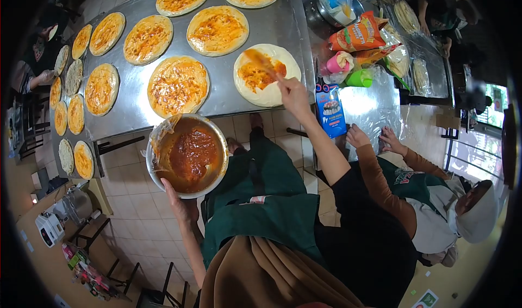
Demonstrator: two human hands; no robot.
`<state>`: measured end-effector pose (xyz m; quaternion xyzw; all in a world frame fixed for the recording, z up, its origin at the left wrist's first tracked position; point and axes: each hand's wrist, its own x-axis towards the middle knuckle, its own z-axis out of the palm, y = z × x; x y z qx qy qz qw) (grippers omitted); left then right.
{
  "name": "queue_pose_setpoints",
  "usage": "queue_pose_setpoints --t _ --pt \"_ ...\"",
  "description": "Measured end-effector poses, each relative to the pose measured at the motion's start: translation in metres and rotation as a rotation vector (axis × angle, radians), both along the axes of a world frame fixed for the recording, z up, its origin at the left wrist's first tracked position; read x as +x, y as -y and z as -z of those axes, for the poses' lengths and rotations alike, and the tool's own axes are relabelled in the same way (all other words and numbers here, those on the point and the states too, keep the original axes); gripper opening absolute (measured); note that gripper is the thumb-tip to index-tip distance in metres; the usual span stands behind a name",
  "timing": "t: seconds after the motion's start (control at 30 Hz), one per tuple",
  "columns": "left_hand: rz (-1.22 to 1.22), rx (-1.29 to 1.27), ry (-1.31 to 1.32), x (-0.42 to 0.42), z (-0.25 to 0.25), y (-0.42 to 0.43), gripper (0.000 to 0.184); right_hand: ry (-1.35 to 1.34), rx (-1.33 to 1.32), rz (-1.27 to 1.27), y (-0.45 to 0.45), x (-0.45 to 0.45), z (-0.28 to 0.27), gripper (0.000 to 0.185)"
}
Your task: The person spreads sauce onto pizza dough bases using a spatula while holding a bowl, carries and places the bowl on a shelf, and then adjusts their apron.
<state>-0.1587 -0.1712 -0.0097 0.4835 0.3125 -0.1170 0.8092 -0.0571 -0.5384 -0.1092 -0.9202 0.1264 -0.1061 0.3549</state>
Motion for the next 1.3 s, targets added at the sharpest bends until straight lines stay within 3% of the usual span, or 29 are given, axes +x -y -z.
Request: queue_pose_setpoints --t 0.03,0.17,0.27,0.33,0.4,0.5,0.63,0.73,0.77,0.9,1.0,1.03,1.13,1.3 --pt "0.004 -0.008 0.001 0.001 -0.001 0.001 0.069 -0.006 -0.065 0.043 0.005 0.003 0.001 0.025" --pt "0.018 -0.007 -0.016 0.003 -0.001 0.002 0.069 -0.062 -0.110 -0.226 -0.019 -0.027 -0.005 0.029" --pt "0.018 -0.021 -0.012 0.005 -0.005 0.004 0.069 -0.048 0.010 -0.113 0.001 -0.040 -0.015 0.029" --pt "0.037 -0.020 0.015 0.006 -0.003 0.002 0.069 -0.045 -0.092 0.056 0.025 -0.046 -0.019 0.028" --pt "0.048 -0.022 0.023 0.008 -0.003 0.002 0.068 -0.168 -0.223 0.026 0.034 -0.065 -0.011 0.031" --pt "0.046 -0.022 -0.004 0.009 -0.005 0.002 0.067 -0.117 -0.079 -0.093 -0.005 -0.103 -0.018 0.032" --pt "0.046 -0.021 -0.030 0.009 -0.007 0.000 0.066 -0.060 0.052 0.045 0.014 -0.103 -0.014 0.033" --pt "0.063 -0.026 -0.023 0.009 -0.007 -0.001 0.066 -0.052 -0.075 0.164 0.030 -0.102 0.001 0.033" --pt "0.071 -0.029 -0.016 0.009 -0.007 -0.002 0.066 -0.019 -0.115 0.102 0.025 -0.110 0.008 0.032" --pt "0.064 -0.001 -0.019 0.004 -0.007 -0.006 0.067 -0.108 0.093 0.047 -0.020 -0.137 -0.010 0.031" --pt "0.068 0.001 -0.019 -0.001 -0.008 -0.010 0.067 -0.093 0.071 0.187 -0.003 -0.132 -0.007 0.030" --pt "0.070 0.004 -0.022 -0.001 -0.008 -0.011 0.067 0.047 0.034 0.228 0.005 -0.127 0.003 0.030" --pt "0.083 -0.005 -0.015 -0.003 -0.009 -0.013 0.068 -0.073 0.036 0.202 -0.013 -0.136 0.011 0.030" --pt "0.053 0.002 -0.006 -0.011 -0.004 -0.022 0.068 -0.049 0.173 0.189 -0.037 -0.139 -0.006 0.034"
